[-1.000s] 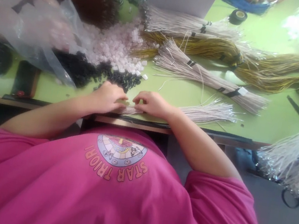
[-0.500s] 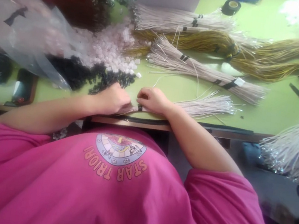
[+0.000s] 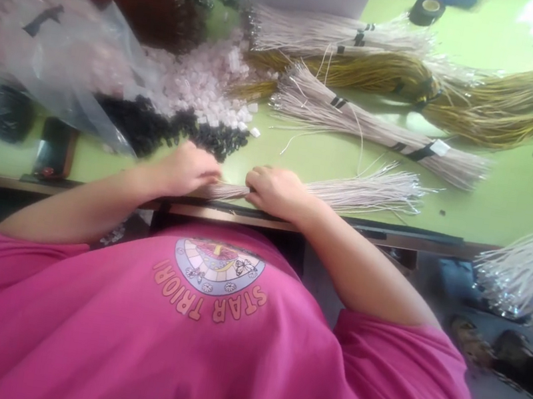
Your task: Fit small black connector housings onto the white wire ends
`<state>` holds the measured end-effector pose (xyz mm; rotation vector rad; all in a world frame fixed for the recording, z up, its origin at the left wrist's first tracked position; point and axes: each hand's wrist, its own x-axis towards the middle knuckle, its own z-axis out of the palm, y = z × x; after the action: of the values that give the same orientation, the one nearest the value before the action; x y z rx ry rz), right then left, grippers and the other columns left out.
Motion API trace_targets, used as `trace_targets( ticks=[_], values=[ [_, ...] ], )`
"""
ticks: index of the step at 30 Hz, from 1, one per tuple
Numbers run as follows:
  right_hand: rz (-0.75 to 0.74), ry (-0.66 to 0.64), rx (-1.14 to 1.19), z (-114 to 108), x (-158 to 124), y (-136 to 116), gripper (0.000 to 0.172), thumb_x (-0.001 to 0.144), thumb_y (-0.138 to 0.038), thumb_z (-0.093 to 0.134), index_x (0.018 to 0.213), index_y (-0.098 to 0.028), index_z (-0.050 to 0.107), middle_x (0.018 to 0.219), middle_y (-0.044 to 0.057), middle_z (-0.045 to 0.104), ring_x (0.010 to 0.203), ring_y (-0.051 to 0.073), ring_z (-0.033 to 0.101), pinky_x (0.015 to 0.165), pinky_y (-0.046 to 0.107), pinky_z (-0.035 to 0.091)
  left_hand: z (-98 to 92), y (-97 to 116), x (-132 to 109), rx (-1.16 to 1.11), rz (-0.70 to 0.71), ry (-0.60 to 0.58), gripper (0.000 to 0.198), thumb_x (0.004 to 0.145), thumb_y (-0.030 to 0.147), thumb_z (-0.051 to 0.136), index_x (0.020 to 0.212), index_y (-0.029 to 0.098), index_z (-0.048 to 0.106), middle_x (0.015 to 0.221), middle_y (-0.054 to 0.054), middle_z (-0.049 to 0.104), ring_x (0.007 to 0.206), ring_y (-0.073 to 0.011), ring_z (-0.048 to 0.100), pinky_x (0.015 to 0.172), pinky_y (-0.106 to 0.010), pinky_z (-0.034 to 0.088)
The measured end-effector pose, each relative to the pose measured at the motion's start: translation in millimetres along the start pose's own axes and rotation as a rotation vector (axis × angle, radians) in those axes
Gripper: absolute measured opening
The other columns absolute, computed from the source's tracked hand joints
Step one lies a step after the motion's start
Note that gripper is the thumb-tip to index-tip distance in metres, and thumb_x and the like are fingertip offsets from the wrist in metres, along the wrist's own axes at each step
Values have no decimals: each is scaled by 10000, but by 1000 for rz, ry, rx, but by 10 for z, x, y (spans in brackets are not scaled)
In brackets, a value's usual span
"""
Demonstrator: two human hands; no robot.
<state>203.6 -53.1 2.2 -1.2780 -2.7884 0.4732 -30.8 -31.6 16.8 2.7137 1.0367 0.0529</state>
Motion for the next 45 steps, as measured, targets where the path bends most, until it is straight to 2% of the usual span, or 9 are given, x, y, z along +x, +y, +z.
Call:
trace_targets(
  ticks=[3, 8, 12, 17, 22, 29, 36, 41, 45],
  values=[
    [24, -36, 99, -9, 4, 60, 332, 848, -383, 386, 902, -166, 632, 904, 88, 643, 779, 173, 546, 665, 276, 343, -112, -48, -97, -40, -66, 129, 283, 858, 355, 436, 988, 186, 621, 985, -56, 659, 912, -187, 579, 805, -340, 332],
    [0, -164, 330, -69, 37, 237, 300, 823, -380, 437, 862, -182, 659, 811, 38, 657, 694, 128, 538, 644, 247, 358, -179, -181, -312, -11, -211, 298, 279, 876, 334, 403, 912, 181, 634, 926, -56, 663, 884, -186, 585, 828, -354, 373],
    [-19, -124, 343, -58, 36, 271, 269, 780, -400, 503, 834, -197, 672, 815, 25, 649, 699, 122, 542, 648, 243, 365, -79, -257, -515, 21, -243, 244, 278, 844, 376, 464, 980, 192, 623, 975, -68, 634, 938, -213, 556, 862, -385, 395],
    [-85, -17, 219, -86, 70, 121, 299, 734, -395, 557, 932, -198, 664, 926, 58, 628, 785, 154, 547, 693, 265, 375, 164, -328, -677, 100, -268, 154, 553, 729, 527, 574, 1184, 216, 536, 1237, -121, 453, 1142, -295, 411, 957, -455, 359],
    [-130, -64, 132, -99, 234, -132, 410, 721, -404, 562, 1065, -185, 603, 979, 91, 615, 850, 195, 541, 706, 290, 374, 326, -435, -616, 101, -273, 224, 417, 797, 453, 510, 1115, 188, 561, 1149, -125, 460, 1076, -269, 439, 942, -430, 376],
    [-104, -194, 398, -40, 442, -54, 192, 756, -324, 498, 739, -165, 604, 758, 31, 600, 663, 110, 488, 617, 245, 342, 336, -454, -493, 91, -284, 264, 234, 848, 308, 433, 943, 140, 566, 930, -104, 494, 929, -222, 467, 869, -362, 414],
    [27, -77, 638, 5, 399, 30, 269, 782, -414, 463, 723, -158, 523, 643, -11, 516, 607, 88, 429, 615, 239, 334, 305, -453, -448, 110, -269, 226, 199, 849, 293, 415, 859, 149, 552, 930, -113, 501, 930, -244, 464, 856, -394, 400],
    [-33, -128, 633, 18, 408, 43, 254, 711, -409, 563, 708, -162, 503, 624, -28, 469, 586, 81, 398, 565, 230, 305, 304, -482, -430, 80, -242, 190, 193, 859, 267, 390, 872, 160, 550, 868, -89, 518, 843, -215, 504, 807, -347, 426],
    [-76, -123, 622, 36, 427, 62, 226, 724, -350, 545, 621, -157, 490, 628, -26, 456, 597, 75, 404, 581, 226, 318, 315, -499, -427, 117, -237, 238, 256, 879, 264, 343, 890, 151, 572, 862, -93, 509, 828, -204, 511, 784, -335, 436]
  ],
)
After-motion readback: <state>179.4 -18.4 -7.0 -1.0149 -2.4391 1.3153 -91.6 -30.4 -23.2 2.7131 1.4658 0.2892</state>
